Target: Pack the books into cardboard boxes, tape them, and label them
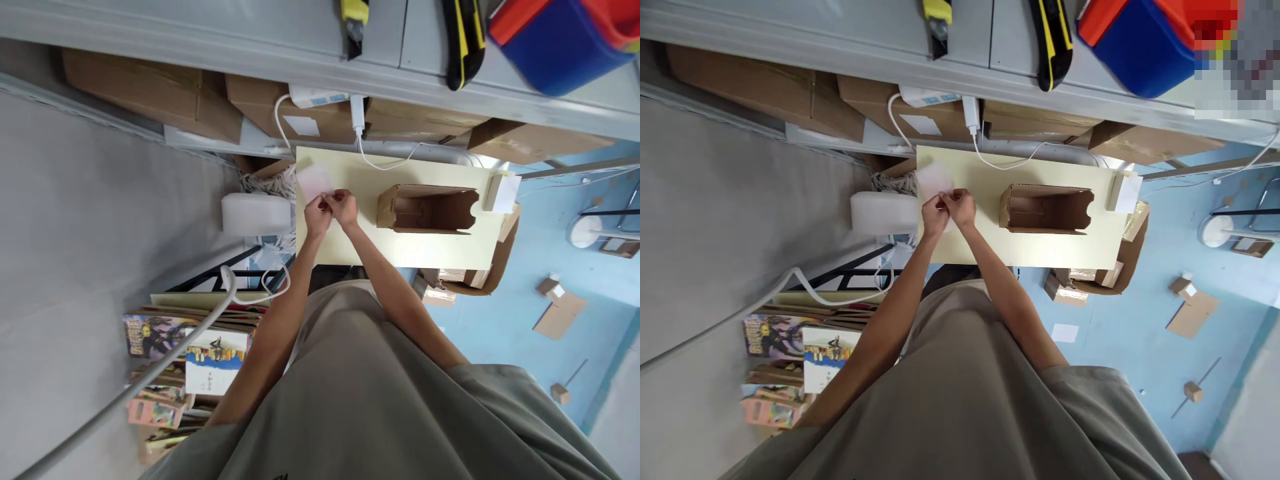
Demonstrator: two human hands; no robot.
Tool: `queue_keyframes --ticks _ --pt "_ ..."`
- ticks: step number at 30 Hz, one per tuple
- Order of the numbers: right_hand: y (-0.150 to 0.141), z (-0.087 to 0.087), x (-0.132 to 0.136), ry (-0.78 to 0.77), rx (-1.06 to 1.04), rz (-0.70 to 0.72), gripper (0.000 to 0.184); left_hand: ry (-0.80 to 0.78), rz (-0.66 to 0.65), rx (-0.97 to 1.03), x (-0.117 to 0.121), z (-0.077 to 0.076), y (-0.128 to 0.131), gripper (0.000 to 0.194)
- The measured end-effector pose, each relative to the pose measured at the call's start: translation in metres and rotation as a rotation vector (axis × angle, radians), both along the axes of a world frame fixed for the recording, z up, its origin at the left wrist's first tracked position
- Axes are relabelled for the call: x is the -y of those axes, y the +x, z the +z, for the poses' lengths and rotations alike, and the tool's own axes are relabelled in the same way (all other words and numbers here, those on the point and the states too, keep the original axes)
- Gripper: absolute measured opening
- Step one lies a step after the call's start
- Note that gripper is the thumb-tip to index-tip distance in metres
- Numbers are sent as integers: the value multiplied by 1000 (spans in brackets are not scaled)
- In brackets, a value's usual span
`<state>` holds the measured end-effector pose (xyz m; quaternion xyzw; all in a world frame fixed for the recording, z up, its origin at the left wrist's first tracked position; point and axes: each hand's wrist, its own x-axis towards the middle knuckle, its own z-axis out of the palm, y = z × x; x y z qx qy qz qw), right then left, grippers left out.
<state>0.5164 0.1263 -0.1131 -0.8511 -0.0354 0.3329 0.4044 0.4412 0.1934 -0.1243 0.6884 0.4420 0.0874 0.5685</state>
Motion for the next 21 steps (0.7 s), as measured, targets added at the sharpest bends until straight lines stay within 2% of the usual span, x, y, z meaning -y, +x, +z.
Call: queue_keyframes --ticks 2,4,8,11,14,17,19,21 --pt "-1 28 14 6 -17 -45 31 -47 -67 89 6 19 -6 14" --pt "-1 60 32 67 -3 -13 24 -97 -128 189 12 44 -12 17" --pt "-3 130 76 182 74 93 22 -44 -211 330 28 105 -18 31" --pt "2 175 113 259 118 134 27 45 -275 394 49 152 -7 28" --pt "24 209 155 390 122 128 26 122 -366 420 79 191 19 31" --pt "58 234 198 557 84 134 29 135 -427 451 108 217 52 34" --pt "81 246 222 614 78 164 35 120 -431 504 124 226 73 32" --pt "101 256 240 603 115 226 36 119 -434 548 136 231 91 28"
